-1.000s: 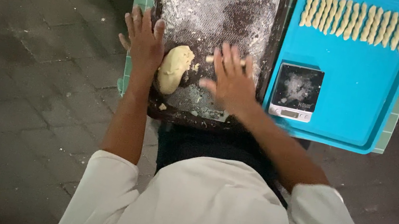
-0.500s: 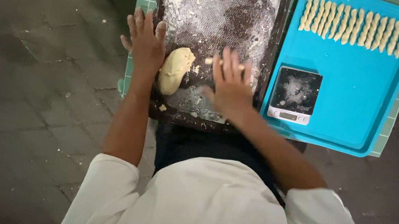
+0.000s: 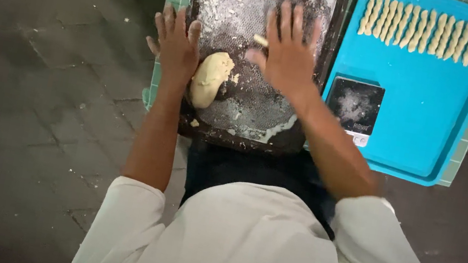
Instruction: Rolling small pieces of dough into thin strips and twisting them into shapes on a floured tray.
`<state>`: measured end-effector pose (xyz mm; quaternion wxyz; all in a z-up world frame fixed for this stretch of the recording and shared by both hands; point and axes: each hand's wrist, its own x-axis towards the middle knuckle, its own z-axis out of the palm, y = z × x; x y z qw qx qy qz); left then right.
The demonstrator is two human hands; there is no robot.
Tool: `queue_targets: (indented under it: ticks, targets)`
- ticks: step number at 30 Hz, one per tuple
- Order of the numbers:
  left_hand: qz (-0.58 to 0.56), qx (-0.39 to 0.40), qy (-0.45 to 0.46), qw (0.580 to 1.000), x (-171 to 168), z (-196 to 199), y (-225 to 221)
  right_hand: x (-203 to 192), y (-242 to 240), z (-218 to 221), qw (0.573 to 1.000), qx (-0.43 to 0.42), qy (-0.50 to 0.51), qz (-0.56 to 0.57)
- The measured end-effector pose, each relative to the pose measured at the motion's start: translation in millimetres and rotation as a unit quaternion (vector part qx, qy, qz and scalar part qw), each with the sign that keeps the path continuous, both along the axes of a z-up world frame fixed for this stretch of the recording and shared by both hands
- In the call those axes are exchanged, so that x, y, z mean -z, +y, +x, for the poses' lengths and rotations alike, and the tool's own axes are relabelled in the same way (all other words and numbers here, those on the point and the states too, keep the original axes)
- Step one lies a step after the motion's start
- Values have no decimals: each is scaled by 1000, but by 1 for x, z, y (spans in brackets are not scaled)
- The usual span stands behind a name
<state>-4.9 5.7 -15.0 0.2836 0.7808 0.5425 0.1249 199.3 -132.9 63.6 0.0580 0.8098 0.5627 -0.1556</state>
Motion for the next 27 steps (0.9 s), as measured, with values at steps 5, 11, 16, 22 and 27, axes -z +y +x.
queue_targets:
  ticks: [5, 11, 16, 22, 27]
  targets:
    - [8, -4, 0, 1000, 1, 0, 0, 36, -58, -35, 1000, -26, -15, 5]
    - [-27, -1, 17, 999, -15, 2, -2, -5, -29, -46, 998, -34, 37, -45]
    - [-9, -4, 6, 1000, -8, 0, -3, -13, 2, -30, 999, -22, 28, -19]
    - [-4, -2, 14, 1000, 4, -1, 0, 20, -58, -60, 998, -55, 10, -33]
    - [13, 0, 22, 1000, 9, -2, -1, 7, -46, -60, 997, -26, 46, -57]
